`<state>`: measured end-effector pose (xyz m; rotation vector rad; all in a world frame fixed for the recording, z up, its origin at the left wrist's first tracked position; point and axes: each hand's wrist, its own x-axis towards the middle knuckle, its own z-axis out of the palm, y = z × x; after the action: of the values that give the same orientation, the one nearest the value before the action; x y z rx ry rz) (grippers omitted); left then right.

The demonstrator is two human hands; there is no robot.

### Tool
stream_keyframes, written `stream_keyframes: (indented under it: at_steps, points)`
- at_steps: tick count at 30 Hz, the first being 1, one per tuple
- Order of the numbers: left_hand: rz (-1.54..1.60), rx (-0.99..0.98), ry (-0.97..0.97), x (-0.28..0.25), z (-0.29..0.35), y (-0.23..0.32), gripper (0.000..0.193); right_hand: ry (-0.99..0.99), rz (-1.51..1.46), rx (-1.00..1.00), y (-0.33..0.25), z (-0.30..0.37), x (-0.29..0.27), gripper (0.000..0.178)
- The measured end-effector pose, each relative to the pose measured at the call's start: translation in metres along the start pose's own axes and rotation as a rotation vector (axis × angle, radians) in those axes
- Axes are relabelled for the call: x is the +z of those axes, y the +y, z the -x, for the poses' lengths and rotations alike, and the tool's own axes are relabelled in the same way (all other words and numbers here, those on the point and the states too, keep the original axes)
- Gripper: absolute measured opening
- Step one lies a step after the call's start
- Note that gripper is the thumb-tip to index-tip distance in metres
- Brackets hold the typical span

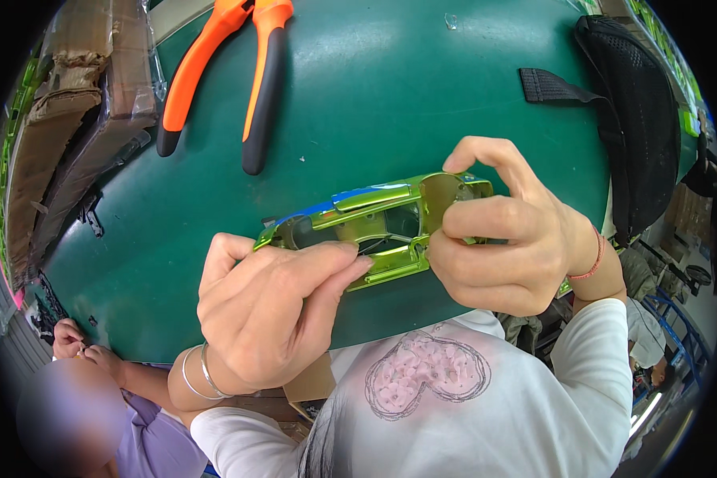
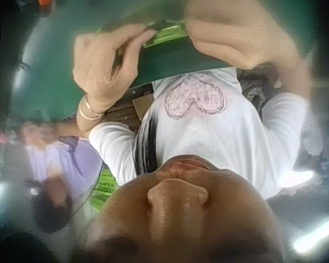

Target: The person assembles toy car bodies by inserting plastic window components into them by hand, trims parts with pliers, and passes small plastic pieces to a coworker.

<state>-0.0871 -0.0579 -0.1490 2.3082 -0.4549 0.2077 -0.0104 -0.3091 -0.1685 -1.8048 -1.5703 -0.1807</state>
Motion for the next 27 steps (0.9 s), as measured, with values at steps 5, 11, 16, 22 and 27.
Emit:
stream_keyframes:
  at_steps: [5, 11, 16, 22, 27]
  points:
    - [-0.048, 0.013, -0.113, -0.003, 0.000, 0.006, 0.025, 0.007, -0.006, 0.023, -0.001, 0.001, 0.000, 0.015]
    - [-0.100, 0.088, -0.142, -0.003, 0.003, 0.004, 0.029, 0.001, 0.032, 0.008, 0.000, 0.002, 0.002, 0.015]
    - [-0.173, 0.201, -0.078, 0.002, 0.005, -0.002, 0.026, -0.010, 0.026, 0.004, 0.000, 0.003, 0.002, 0.016]
    - [-0.235, 0.310, -0.010, 0.005, 0.004, -0.006, 0.027, 0.001, 0.018, -0.013, 0.002, 0.005, 0.004, 0.018]
    - [-0.234, 0.321, -0.005, 0.003, 0.004, -0.007, 0.027, -0.014, 0.042, -0.029, 0.003, 0.004, 0.002, 0.017]
